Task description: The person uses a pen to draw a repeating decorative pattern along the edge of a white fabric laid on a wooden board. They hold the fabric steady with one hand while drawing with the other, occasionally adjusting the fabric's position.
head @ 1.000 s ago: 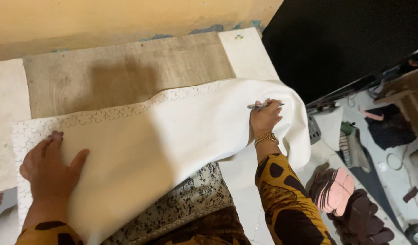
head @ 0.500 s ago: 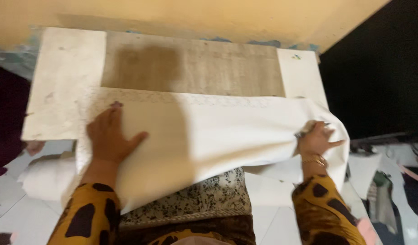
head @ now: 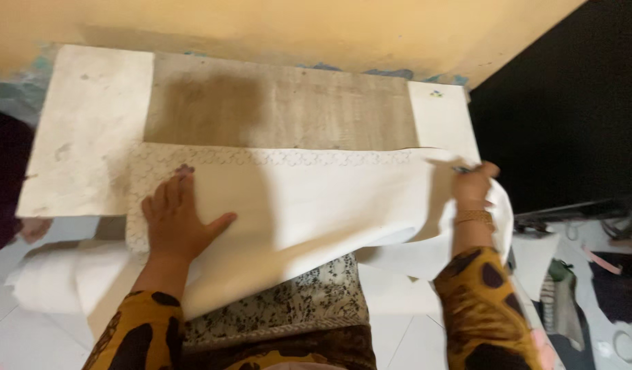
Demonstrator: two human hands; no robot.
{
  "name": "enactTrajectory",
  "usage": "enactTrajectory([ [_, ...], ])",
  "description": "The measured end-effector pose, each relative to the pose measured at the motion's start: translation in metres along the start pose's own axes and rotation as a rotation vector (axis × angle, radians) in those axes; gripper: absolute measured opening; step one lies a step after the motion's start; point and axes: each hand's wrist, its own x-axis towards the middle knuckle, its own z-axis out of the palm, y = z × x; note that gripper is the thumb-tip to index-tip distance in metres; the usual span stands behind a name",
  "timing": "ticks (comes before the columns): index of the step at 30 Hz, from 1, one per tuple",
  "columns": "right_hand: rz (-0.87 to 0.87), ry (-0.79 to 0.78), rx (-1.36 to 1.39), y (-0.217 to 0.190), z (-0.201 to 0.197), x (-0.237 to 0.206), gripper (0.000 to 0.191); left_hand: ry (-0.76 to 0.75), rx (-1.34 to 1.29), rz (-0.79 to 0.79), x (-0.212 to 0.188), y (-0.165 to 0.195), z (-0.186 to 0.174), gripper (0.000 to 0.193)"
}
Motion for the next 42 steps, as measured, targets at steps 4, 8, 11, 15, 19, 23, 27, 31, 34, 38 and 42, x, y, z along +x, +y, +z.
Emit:
enactTrajectory([
  [4, -0.039, -0.201, 0.573, -0.073, 0.039, -0.103, 0.041, 0.017, -0.057, 0.021, -0.007, -0.003, 0.002, 0.118],
  [8, -0.019, -0.308, -0.160, -0.119, 0.050, -0.188, 0.069, -0.031, -0.010, 0.000, -0.001, -0.010, 0.002, 0.119],
  [11, -0.137, -0.192, -0.275, -0.116, 0.040, -0.203, 0.081, -0.082, -0.007, -0.001, 0.001, -0.012, -0.001, 0.118],
  [15, -0.191, -0.186, -0.332, -0.095, 0.038, -0.194, 0.099, -0.120, -0.013, 0.012, -0.002, -0.014, -0.004, 0.117],
  [19, -0.198, -0.176, -0.384, -0.091, 0.046, -0.181, 0.098, -0.091, -0.085, 0.025, 0.002, -0.019, 0.001, 0.115],
  [23, -0.208, -0.161, -0.368, -0.098, 0.043, -0.177, 0.085, -0.130, -0.111, -0.143, 0.008, -0.009, 0.022, 0.104],
  [27, -0.203, -0.149, -0.362, -0.107, 0.038, -0.177, 0.091, 0.004, -0.084, -0.264, 0.018, 0.016, 0.034, 0.089],
  [31, -0.142, -0.217, -0.350, -0.111, 0.038, -0.177, 0.085, -0.149, -0.027, -0.299, 0.020, 0.026, 0.020, 0.084],
  [34, -0.240, -0.129, -0.282, -0.108, 0.042, -0.177, 0.080, -0.171, -0.134, -0.325, 0.014, 0.027, 0.006, 0.086],
  [38, -0.217, -0.141, -0.241, -0.102, 0.048, -0.175, 0.077, -0.143, -0.141, -0.308, 0.013, 0.028, -0.002, 0.086],
  [42, -0.227, -0.153, -0.246, -0.101, 0.049, -0.174, 0.076, -0.222, -0.125, -0.307, 0.017, 0.028, -0.007, 0.082],
])
